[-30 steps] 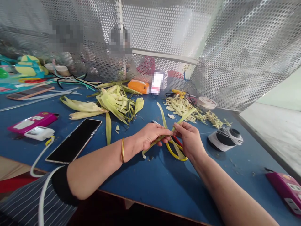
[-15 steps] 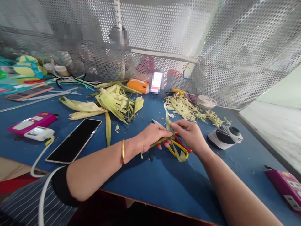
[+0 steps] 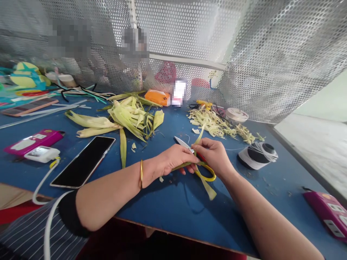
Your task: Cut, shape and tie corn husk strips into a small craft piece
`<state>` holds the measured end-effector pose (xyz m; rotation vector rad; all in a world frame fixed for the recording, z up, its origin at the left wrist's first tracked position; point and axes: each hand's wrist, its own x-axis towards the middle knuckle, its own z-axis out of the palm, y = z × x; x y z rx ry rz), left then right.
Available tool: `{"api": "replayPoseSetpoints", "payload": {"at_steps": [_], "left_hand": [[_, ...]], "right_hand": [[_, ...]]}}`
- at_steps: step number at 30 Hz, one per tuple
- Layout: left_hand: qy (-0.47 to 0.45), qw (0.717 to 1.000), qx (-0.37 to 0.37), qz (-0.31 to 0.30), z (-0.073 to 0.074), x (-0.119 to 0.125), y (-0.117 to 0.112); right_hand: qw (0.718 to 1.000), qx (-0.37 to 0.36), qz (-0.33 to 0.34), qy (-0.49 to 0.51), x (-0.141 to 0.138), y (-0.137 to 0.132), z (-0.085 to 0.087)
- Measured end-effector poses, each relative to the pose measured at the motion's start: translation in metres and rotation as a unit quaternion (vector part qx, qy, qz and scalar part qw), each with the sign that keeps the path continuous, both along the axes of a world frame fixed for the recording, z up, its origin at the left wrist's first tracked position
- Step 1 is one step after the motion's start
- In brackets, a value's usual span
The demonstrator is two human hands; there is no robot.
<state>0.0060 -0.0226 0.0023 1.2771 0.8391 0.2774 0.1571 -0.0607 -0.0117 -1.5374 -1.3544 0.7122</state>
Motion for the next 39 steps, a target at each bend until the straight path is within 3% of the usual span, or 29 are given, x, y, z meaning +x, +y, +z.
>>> {"api": "replayPoseSetpoints", "payload": {"at_steps": [3, 7, 12, 14, 17, 23, 24, 26, 28, 30, 33, 39], "left_hand": [[-0.02, 0.999, -0.012, 0.031, -0.002, 0.001, 0.002], [-0.062, 0.987, -0.033, 0.147, 0.001, 0.001, 0.009], [-0.103, 0.968, -0.037, 0.225, 0.003, -0.001, 0.016], [-0.112, 0.965, -0.033, 0.236, 0.001, -0.001, 0.017], [-0.114, 0.96, -0.054, 0.249, -0.002, 0.0, 0.018], [-0.165, 0.952, -0.111, 0.235, 0.002, -0.004, 0.021], [-0.183, 0.952, -0.104, 0.222, 0.002, -0.004, 0.02], [-0.21, 0.953, -0.091, 0.201, 0.003, -0.004, 0.018], [-0.223, 0.95, -0.091, 0.198, 0.002, -0.002, 0.015], [-0.23, 0.946, -0.098, 0.205, 0.001, 0.0, 0.012], [-0.232, 0.943, -0.1, 0.216, 0.0, 0.003, 0.009], [-0.223, 0.942, -0.099, 0.231, -0.002, 0.004, 0.008]], "right_hand": [[0.995, 0.037, -0.044, -0.084, 0.002, -0.001, 0.004], [0.962, 0.117, -0.12, -0.213, 0.002, -0.009, 0.017], [0.978, 0.03, 0.014, -0.208, 0.0, -0.012, 0.014], [0.968, 0.052, 0.061, -0.239, 0.001, -0.009, 0.008], [0.939, 0.106, 0.075, -0.319, 0.002, -0.005, 0.001], [0.883, 0.231, -0.065, -0.404, -0.006, -0.013, 0.006], [0.886, 0.24, -0.071, -0.391, -0.009, -0.015, 0.007], [0.922, 0.21, -0.036, -0.322, -0.016, -0.017, 0.006], [0.967, 0.138, 0.013, -0.213, -0.022, -0.016, 0.0], [0.991, 0.073, 0.028, -0.109, -0.025, -0.013, -0.008], [0.999, 0.034, 0.01, -0.029, -0.027, -0.007, -0.017], [0.999, 0.042, 0.003, 0.002, -0.028, -0.007, -0.018]]}}
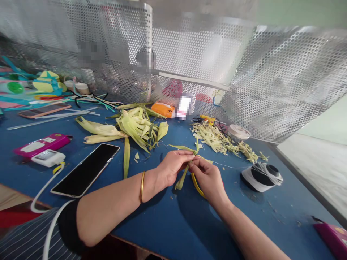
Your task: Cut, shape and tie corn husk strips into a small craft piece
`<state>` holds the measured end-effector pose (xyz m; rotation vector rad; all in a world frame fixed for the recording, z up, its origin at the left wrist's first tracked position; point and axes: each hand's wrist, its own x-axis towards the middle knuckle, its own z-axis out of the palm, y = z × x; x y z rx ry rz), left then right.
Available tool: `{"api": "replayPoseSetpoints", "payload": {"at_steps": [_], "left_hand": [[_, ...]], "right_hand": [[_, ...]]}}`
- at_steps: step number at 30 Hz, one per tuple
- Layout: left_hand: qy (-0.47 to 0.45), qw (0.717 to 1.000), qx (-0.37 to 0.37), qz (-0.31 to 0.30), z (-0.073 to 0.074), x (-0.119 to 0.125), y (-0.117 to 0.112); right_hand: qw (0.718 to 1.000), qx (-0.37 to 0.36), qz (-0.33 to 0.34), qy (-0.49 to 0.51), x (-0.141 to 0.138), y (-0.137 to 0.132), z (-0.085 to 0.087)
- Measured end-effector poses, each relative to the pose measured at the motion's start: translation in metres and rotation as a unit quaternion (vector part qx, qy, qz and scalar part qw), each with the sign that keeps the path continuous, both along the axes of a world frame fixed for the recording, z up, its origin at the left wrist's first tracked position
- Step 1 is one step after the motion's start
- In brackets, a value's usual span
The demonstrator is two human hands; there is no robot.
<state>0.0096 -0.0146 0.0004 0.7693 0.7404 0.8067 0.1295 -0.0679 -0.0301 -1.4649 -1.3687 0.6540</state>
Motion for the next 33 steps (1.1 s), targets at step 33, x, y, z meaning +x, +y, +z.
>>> {"api": "replayPoseSetpoints", "payload": {"at_steps": [33], "left_hand": [[0.058, 0.996, -0.027, -0.068, 0.007, -0.008, 0.004]], "right_hand": [[0.992, -0.006, -0.126, 0.001, 0.03, -0.001, 0.036]]}}
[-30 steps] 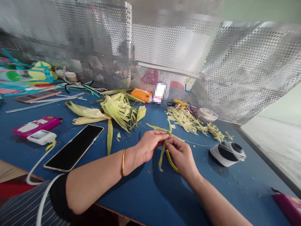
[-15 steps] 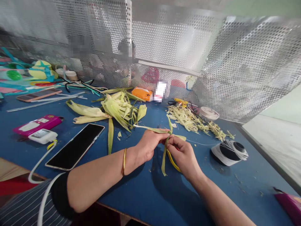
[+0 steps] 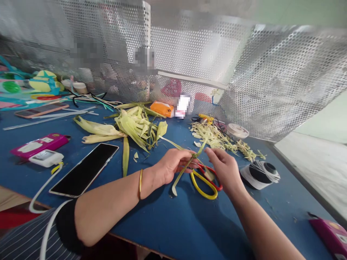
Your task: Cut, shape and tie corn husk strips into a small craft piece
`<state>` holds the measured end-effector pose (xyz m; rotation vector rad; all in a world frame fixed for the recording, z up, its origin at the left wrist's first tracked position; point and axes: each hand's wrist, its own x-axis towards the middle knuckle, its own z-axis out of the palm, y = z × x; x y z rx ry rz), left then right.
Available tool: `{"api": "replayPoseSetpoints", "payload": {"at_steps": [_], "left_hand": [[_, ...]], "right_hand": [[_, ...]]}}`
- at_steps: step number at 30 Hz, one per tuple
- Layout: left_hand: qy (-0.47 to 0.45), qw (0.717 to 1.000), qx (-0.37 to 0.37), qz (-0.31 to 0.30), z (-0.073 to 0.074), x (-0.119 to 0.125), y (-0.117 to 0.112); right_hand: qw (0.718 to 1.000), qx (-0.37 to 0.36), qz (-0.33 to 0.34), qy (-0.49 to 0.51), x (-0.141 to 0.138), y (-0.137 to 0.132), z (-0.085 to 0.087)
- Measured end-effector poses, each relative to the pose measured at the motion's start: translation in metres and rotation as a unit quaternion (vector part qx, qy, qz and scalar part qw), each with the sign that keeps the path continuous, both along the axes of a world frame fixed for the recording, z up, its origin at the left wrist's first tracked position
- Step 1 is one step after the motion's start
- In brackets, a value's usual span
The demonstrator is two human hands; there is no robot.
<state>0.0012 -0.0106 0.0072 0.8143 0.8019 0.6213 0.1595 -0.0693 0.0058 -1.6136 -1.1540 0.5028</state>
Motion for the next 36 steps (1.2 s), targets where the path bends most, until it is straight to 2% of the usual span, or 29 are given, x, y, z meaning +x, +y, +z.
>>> {"api": "replayPoseSetpoints", "payload": {"at_steps": [1, 3, 6, 11, 17, 26, 30, 36], "left_hand": [[0.004, 1.0, 0.003, -0.012, -0.001, 0.0, 0.0], [0.017, 0.999, 0.016, -0.031, -0.002, 0.0, -0.002], [0.04, 0.997, 0.052, -0.044, -0.004, 0.001, -0.004], [0.054, 0.995, 0.047, -0.065, -0.004, 0.003, -0.006], [0.043, 0.997, 0.039, -0.053, -0.003, 0.003, -0.004], [0.057, 0.994, 0.052, -0.082, -0.007, 0.001, -0.001], [0.02, 0.997, 0.0, -0.078, -0.006, 0.0, 0.0], [-0.055, 0.994, -0.094, -0.014, 0.001, 0.0, 0.006]], "right_hand": [[0.997, -0.025, 0.031, 0.069, 0.003, 0.004, -0.001], [0.973, -0.055, 0.093, 0.205, 0.004, 0.009, -0.005], [0.942, -0.05, 0.139, 0.302, -0.003, 0.011, -0.01], [0.947, -0.018, 0.119, 0.297, -0.01, 0.008, -0.014], [0.943, 0.015, 0.099, 0.317, -0.011, 0.01, -0.017], [0.926, -0.009, 0.082, 0.369, -0.015, 0.01, -0.022], [0.923, -0.031, 0.118, 0.364, -0.01, 0.012, -0.022], [0.92, -0.075, 0.214, 0.32, -0.005, 0.011, -0.013]]}}
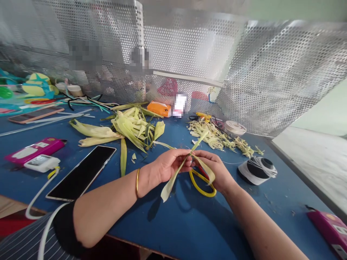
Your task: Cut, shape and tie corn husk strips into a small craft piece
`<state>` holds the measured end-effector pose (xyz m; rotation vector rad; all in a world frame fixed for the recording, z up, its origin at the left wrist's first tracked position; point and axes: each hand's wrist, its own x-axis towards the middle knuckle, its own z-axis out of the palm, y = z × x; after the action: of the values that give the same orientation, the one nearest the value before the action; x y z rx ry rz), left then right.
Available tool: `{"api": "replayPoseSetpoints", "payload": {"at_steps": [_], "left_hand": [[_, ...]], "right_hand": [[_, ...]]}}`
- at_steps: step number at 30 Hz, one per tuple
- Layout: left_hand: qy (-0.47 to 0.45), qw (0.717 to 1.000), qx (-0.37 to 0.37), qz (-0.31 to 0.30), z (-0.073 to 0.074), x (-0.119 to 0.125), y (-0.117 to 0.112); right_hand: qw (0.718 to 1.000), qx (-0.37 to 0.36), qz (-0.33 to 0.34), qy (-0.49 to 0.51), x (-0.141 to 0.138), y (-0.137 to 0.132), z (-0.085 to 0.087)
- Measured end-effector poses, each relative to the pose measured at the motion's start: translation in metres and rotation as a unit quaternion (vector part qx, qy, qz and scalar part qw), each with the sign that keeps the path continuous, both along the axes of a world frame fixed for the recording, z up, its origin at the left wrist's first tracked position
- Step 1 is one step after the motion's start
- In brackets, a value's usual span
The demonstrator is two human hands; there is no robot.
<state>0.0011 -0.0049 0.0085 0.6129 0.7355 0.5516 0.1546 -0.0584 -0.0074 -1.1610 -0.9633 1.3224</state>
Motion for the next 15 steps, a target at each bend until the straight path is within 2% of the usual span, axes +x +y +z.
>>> {"api": "replayPoseSetpoints", "payload": {"at_steps": [5, 9, 12, 15], "left_hand": [[-0.011, 1.0, -0.014, 0.004, 0.0021, -0.0016, 0.0006], [-0.007, 1.0, 0.024, -0.008, -0.001, -0.0008, -0.0003], [0.011, 0.999, 0.044, -0.01, -0.0036, -0.0002, 0.0005], [0.017, 0.999, 0.046, 0.005, -0.0049, -0.0009, 0.0024]], "right_hand": [[0.99, 0.054, -0.012, -0.129, -0.0025, -0.0007, -0.0017], [0.971, 0.097, -0.029, -0.218, -0.0015, -0.0007, -0.0069], [0.95, 0.131, -0.033, -0.283, 0.0012, -0.0004, -0.0078], [0.925, 0.172, -0.066, -0.332, 0.0043, 0.0007, -0.0066]]}}
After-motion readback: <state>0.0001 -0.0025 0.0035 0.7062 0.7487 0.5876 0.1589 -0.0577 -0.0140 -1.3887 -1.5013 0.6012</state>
